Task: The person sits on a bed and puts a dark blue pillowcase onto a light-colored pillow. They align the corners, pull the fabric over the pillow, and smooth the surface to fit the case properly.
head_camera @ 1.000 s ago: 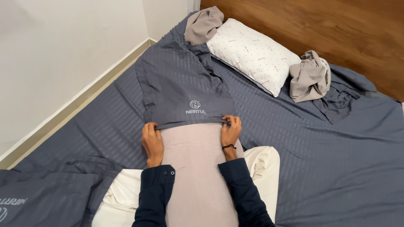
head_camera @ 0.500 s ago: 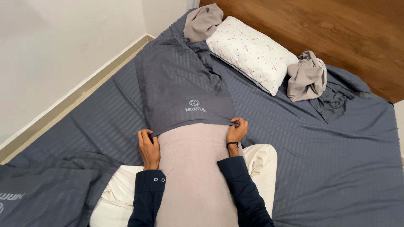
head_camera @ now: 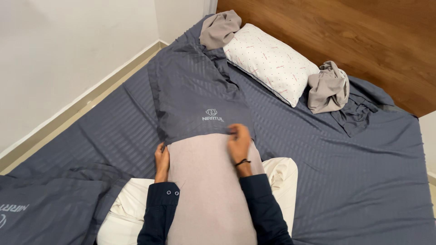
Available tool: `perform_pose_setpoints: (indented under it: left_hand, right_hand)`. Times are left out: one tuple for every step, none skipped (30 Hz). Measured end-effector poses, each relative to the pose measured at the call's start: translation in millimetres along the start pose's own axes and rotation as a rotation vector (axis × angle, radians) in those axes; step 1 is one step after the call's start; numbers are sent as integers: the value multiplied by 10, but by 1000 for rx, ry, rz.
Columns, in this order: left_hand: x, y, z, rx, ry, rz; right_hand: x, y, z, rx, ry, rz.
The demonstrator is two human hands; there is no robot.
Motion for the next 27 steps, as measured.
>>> perform_pose_setpoints:
  left_hand:
    - [128, 0, -4, 11, -149, 80]
    - [242, 17, 23, 24, -297, 161]
    - [210, 12, -1, 30, -260, 133]
    - [176, 26, -26, 37, -224, 104]
    - [135, 16, -49, 42, -187, 76]
    - [92, -3, -81, 46, -150, 20]
    - [64, 5, -106, 51, -115, -33]
    - [39, 4, -121, 56, -81, -87]
    - [-7, 18, -124, 55, -13, -56]
    - [-54, 35, -130, 54, 55, -26]
    - [-105, 47, -134, 52, 125, 6]
    - [-84, 40, -137, 31, 99, -24]
    - [-81, 50, -159, 11, 76, -53]
    - [-89, 63, -167, -9, 52, -82]
    - [-140, 66, -141, -54, 71, -111]
    - [-201, 76, -78, -99, 90, -139]
    - [-284, 74, -9, -141, 107, -169]
    - [-477, 67, 49, -174, 211, -265]
    - [-700, 62, 125, -207, 317, -360]
    - [-944, 82, 214, -239, 424, -455]
    - [-1094, 77, 265, -223, 388, -453]
    - [-1248, 41, 326, -207, 353, -451]
    - [-1373, 23, 401, -190, 314, -452]
    - [-1485, 59, 459, -172, 299, -476]
    - [-1574, 68, 504, -152, 284, -505]
    - [-1633, 79, 535, -131, 269, -535]
    - [-1633, 26, 555, -113, 185, -638]
  right_hand:
    - [243, 200, 80, 199, -51, -48]
    - [471, 390, 185, 399, -103, -95]
    - [728, 560, 331, 553, -248, -44]
    - [939, 737, 496, 705, -394, 9]
    - [1038, 876, 619, 770, -408, 43]
    - [1101, 998, 775, 834, -422, 76]
    - [1142, 1058, 876, 812, -446, 98]
    - [1161, 1117, 964, 790, -471, 121]
    - [1143, 1145, 1022, 767, -492, 146]
    - [1093, 1160, 1048, 747, -490, 178]
    - [1044, 1174, 1060, 726, -489, 210]
    - [1001, 1185, 1070, 705, -489, 242]
    - [955, 1216, 1074, 716, -472, 264]
    - [917, 1245, 1073, 728, -455, 286]
    - [883, 1268, 1065, 736, -436, 308]
    - [859, 1280, 1046, 738, -414, 308]
    - [832, 1282, 1032, 740, -388, 308]
    - [808, 1276, 1020, 741, -363, 309]
    - [809, 1255, 1015, 730, -366, 313]
    - [813, 1231, 1011, 719, -370, 316]
    - [822, 1215, 999, 709, -377, 319]
    - [825, 1204, 978, 702, -372, 313]
    - [820, 1192, 974, 699, -364, 307]
    - [809, 1181, 961, 696, -356, 302]
    - [803, 1190, 956, 706, -354, 290]
    - [790, 1191, 937, 716, -352, 277]
    - [802, 1217, 923, 725, -353, 259]
Point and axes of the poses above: each hand's wrist, its own z-axis away from the middle knuckle, its own y-axis out of the palm, x = y × z, the point moved 8 cm from there along -z, towards the middle knuckle, and after that the axes turned 4 degrees about y, right-handed, at the moved point
